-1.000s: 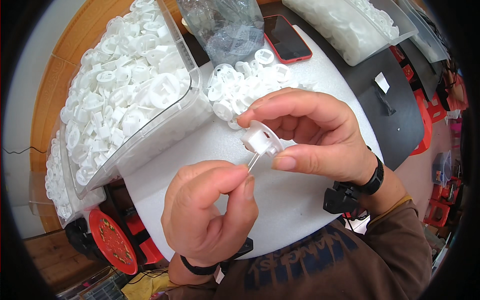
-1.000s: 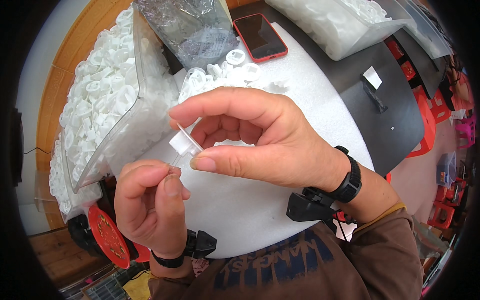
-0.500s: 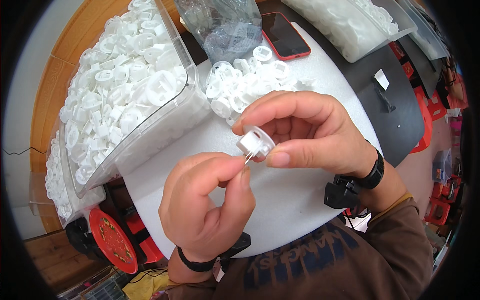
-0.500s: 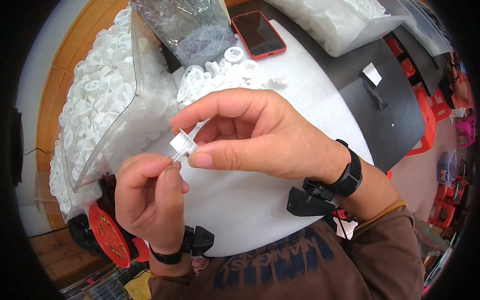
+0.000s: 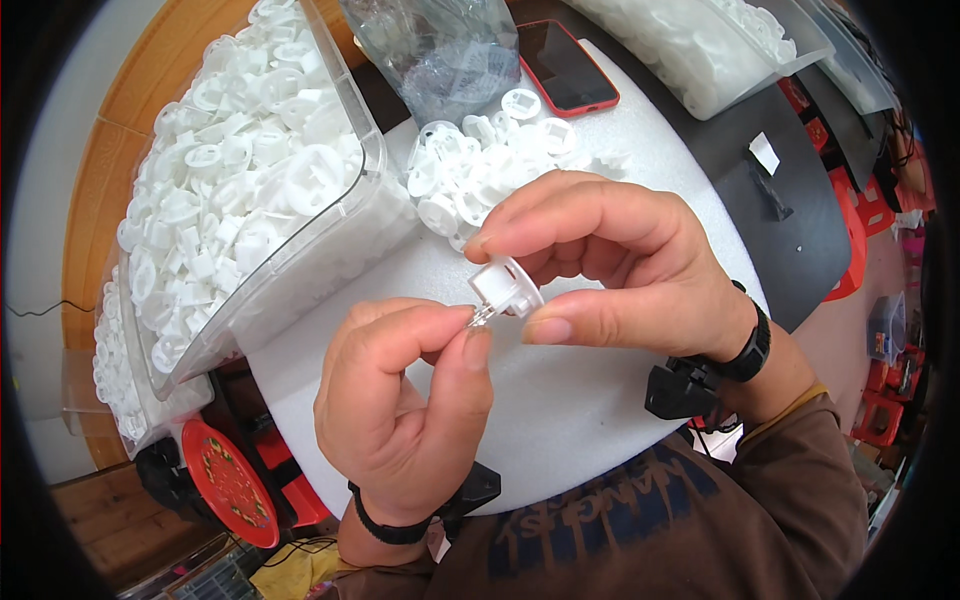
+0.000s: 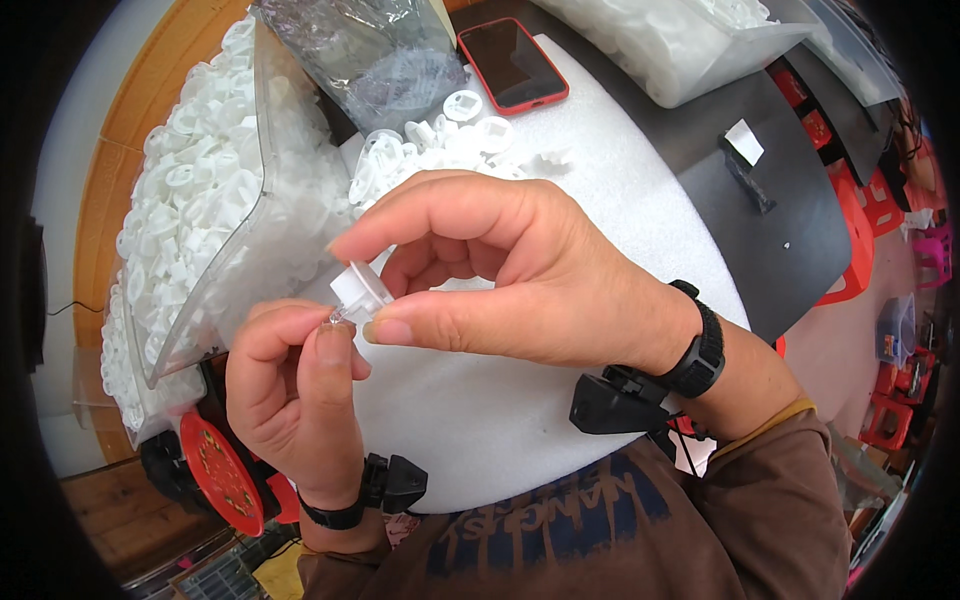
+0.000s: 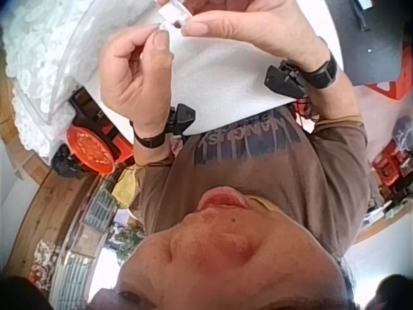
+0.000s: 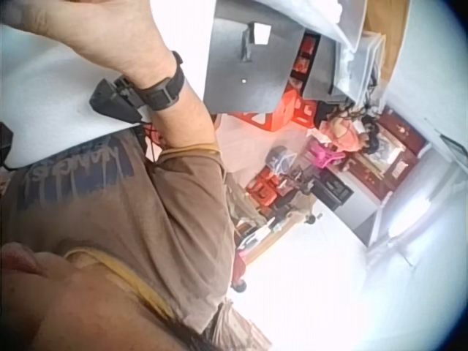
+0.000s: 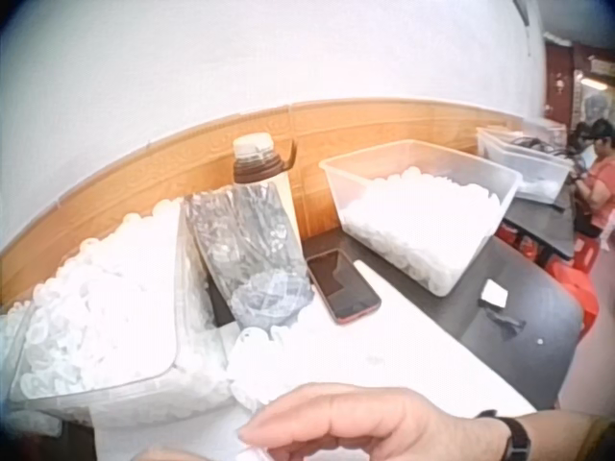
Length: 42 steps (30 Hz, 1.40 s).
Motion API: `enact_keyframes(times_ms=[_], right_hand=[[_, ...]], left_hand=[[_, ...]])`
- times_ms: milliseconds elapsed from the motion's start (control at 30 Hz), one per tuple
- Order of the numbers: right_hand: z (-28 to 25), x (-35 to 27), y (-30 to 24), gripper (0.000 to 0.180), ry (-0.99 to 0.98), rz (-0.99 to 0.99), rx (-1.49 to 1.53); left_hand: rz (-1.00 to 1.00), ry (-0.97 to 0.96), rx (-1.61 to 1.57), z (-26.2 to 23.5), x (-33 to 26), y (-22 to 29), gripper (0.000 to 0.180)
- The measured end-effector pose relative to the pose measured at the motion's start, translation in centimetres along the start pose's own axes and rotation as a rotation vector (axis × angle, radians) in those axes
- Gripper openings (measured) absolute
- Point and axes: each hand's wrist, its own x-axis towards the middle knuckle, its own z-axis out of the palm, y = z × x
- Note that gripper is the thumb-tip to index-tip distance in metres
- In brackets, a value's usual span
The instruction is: Assembling small metal pins into white plastic housings in a manufacturing setting.
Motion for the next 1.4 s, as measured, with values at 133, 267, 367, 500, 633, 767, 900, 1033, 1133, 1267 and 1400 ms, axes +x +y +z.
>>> enact_keyframes(times_ms=[133,267,367,500,633,767,900,1033,1133,1267,1400], right_hand=[[-0.4,0.0,-0.1,0.041,-0.02,-0.053,-0.078],[-0.6,0.1,0.0,0.042,-0.085,-0.174,-0.219],[-0.3,0.1,-0.5,0.042,-0.085,-0.11,-0.249],[0.2,0.3,0.3,0.038,0.01,-0.142,-0.233],[0.2,0.1,0.6,0.038,0.016,-0.11,-0.147],[0.3,0.2,1.3,0.037,0.024,-0.115,-0.077],[0.9,-0.1,0.7,0.035,0.089,-0.01,-0.046],[1.0,-0.3,0.3,0.036,0.085,-0.095,-0.115],[1.1,-0.4,0.2,0.036,0.078,-0.231,-0.208],[1.1,-0.9,-0.7,0.044,0.06,-0.328,-0.323],[1.3,-1.1,-0.6,0.044,0.09,-0.358,-0.318]], left_hand=[[-0.001,-0.026,0.026,-0.1,0.1,0.5,0.02],[-0.007,-0.007,0.024,0.3,0.0,0.8,0.019],[0.027,0.011,0.05,0.3,0.1,0.6,0.019],[0.108,-0.011,0.048,0.5,0.7,-0.3,0.016],[0.105,-0.015,0.017,0.6,0.7,-0.6,0.012],[0.006,-0.031,-0.036,0.6,0.7,-0.9,0.008],[-0.226,-0.058,-0.269,0.2,0.7,-0.7,0.007],[-0.266,-0.049,-0.292,0.0,0.6,0.2,0.006],[-0.314,-0.102,-0.39,-0.2,0.4,0.4,0.007],[-0.361,-0.195,-0.606,-0.2,0.4,-0.3,0.006],[-0.383,-0.25,-0.721,-0.1,0.4,-0.8,0.006]])
